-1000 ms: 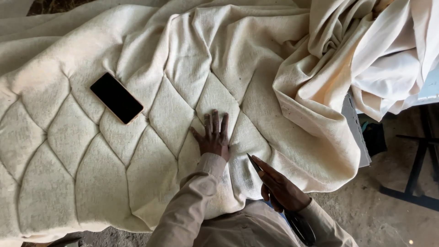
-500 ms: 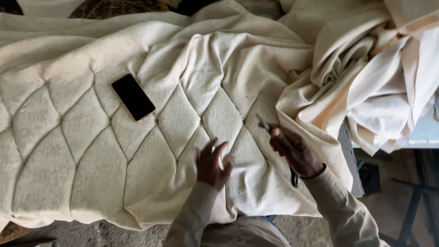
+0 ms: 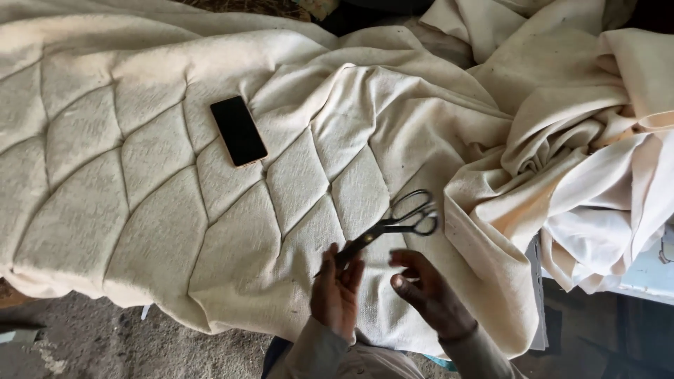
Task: Cutting quilted fabric along the stitched diamond pattern using scissors on a work table.
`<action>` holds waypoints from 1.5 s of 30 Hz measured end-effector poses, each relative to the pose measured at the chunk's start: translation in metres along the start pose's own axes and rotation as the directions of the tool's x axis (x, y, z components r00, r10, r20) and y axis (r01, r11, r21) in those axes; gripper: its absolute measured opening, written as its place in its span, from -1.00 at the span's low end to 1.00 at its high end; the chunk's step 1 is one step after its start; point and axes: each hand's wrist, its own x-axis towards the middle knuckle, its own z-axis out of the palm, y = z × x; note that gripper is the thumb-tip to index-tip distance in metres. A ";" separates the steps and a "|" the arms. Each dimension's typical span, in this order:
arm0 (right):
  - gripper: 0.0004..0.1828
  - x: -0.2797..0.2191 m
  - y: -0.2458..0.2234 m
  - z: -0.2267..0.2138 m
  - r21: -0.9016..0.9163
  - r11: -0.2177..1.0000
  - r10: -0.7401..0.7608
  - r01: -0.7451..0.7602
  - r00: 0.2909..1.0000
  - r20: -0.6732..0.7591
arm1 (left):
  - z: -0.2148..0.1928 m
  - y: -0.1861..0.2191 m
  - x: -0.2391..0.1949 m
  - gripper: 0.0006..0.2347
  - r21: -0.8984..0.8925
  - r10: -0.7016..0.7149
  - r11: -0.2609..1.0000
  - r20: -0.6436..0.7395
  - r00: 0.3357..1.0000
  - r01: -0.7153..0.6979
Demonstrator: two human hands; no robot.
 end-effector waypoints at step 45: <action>-0.71 0.243 0.044 0.002 0.313 0.903 0.134 0.293 0.501 -0.855 | -0.055 -0.006 0.064 -0.33 0.373 -0.337 -0.764 0.465 0.819 -0.526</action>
